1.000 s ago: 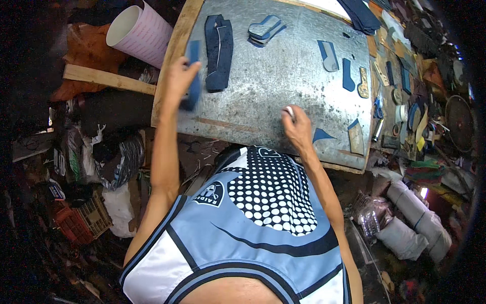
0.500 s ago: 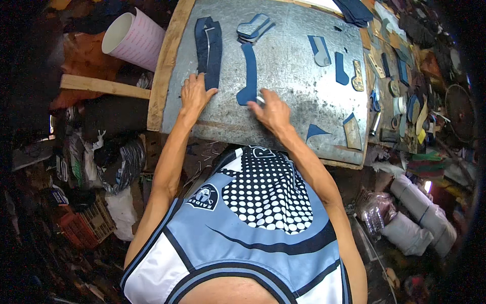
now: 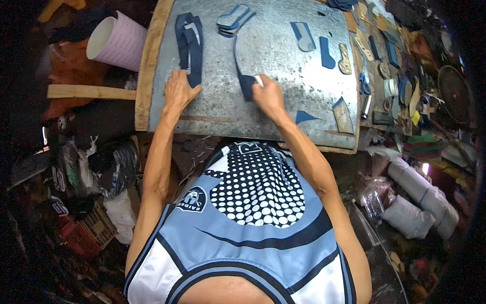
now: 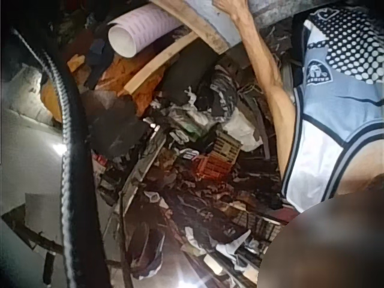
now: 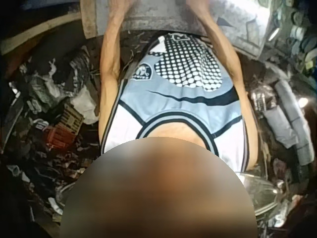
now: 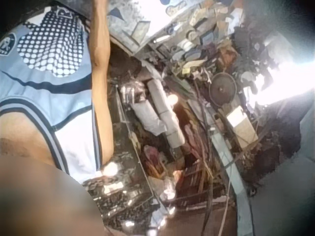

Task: Marking patterns on blue material for shoe manufacturing using a white marker and templates.

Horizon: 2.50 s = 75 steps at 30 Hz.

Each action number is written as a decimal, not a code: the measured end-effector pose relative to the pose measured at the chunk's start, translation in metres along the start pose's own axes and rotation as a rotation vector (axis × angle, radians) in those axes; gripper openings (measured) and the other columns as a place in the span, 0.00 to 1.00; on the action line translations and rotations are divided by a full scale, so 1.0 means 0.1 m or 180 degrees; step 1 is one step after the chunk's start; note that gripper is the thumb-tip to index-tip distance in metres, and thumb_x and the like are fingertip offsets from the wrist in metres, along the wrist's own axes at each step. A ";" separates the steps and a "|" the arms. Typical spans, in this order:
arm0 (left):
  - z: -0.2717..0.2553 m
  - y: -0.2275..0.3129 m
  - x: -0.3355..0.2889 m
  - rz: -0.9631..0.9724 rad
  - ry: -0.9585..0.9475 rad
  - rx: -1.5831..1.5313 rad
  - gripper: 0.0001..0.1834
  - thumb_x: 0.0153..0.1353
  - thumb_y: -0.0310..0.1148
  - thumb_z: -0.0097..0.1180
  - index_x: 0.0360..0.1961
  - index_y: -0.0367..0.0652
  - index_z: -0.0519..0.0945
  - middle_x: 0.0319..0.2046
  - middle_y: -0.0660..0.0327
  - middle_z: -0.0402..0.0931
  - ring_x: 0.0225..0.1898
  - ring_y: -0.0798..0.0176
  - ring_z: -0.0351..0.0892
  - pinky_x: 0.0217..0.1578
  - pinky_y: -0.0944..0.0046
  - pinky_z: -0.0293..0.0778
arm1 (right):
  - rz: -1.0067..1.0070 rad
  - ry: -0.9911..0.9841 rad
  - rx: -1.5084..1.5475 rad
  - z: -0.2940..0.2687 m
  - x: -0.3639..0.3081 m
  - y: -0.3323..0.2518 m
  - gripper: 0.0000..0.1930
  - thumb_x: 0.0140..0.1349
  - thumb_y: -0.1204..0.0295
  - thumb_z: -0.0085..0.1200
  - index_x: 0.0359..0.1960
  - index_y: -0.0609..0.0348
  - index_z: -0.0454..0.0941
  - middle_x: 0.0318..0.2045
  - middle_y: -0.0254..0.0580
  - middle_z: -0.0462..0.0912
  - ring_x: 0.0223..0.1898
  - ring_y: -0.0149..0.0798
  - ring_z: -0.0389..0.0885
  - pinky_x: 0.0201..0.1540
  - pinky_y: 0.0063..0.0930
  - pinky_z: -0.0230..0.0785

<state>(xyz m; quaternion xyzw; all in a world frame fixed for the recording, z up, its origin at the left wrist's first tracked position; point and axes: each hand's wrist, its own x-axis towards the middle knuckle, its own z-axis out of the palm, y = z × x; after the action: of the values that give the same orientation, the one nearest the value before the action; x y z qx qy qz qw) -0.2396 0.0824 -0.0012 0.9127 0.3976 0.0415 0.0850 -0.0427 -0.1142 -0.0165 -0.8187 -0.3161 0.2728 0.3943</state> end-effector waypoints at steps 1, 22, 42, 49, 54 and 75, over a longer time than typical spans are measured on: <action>0.01 0.03 -0.05 0.0006 -0.0020 -0.0090 0.29 0.45 0.42 0.70 0.43 0.32 0.77 0.40 0.44 0.76 0.44 0.40 0.77 0.46 0.47 0.74 | 0.0044 0.0021 -0.0040 -0.07 -0.05 0.16 0.11 0.63 0.72 0.48 0.43 0.63 0.79 0.24 0.43 0.83 0.25 0.37 0.82 0.28 0.34 0.71; 0.47 0.84 -0.98 0.0818 0.0290 -0.0821 0.34 0.47 0.50 0.72 0.51 0.40 0.80 0.53 0.50 0.72 0.56 0.48 0.69 0.55 0.49 0.64 | -0.0576 0.0270 0.0488 -0.23 -0.45 0.51 0.10 0.62 0.70 0.57 0.40 0.62 0.84 0.31 0.47 0.86 0.30 0.39 0.85 0.35 0.30 0.75; 0.56 0.83 -1.02 0.0649 0.0434 -0.1045 0.30 0.49 0.48 0.70 0.51 0.41 0.79 0.56 0.49 0.70 0.59 0.44 0.65 0.57 0.47 0.61 | -0.0024 -0.0323 0.1002 -0.12 -0.65 0.32 0.09 0.64 0.70 0.55 0.37 0.64 0.84 0.27 0.39 0.84 0.28 0.30 0.79 0.33 0.24 0.70; 0.62 0.77 -1.03 0.0683 0.0461 -0.1119 0.29 0.50 0.44 0.69 0.52 0.42 0.80 0.56 0.49 0.70 0.59 0.46 0.66 0.55 0.48 0.61 | -0.0694 -0.0264 0.0310 0.17 -0.59 0.08 0.09 0.62 0.69 0.56 0.36 0.61 0.84 0.31 0.47 0.86 0.31 0.45 0.85 0.37 0.36 0.72; 0.57 0.78 -1.02 0.0689 0.0448 -0.1227 0.29 0.49 0.43 0.69 0.52 0.41 0.80 0.57 0.49 0.69 0.60 0.45 0.65 0.57 0.48 0.60 | -0.1051 -0.0225 -0.0030 0.29 -0.61 0.11 0.08 0.62 0.69 0.56 0.35 0.60 0.84 0.33 0.46 0.86 0.36 0.47 0.84 0.39 0.38 0.69; 0.48 0.76 -0.92 0.0894 0.0290 -0.1137 0.29 0.49 0.46 0.70 0.48 0.40 0.81 0.52 0.50 0.73 0.55 0.47 0.68 0.52 0.50 0.64 | -0.0630 0.0472 -0.1027 -0.19 -0.37 0.17 0.15 0.66 0.61 0.55 0.33 0.62 0.80 0.32 0.53 0.78 0.33 0.52 0.81 0.35 0.47 0.71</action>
<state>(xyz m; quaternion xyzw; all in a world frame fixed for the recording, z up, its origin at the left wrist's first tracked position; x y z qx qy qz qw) -0.2411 -0.0418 -0.0351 0.9267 0.2565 0.1637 0.2206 -0.0484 -0.1581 -0.0129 -0.8540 -0.4047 0.1176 0.3051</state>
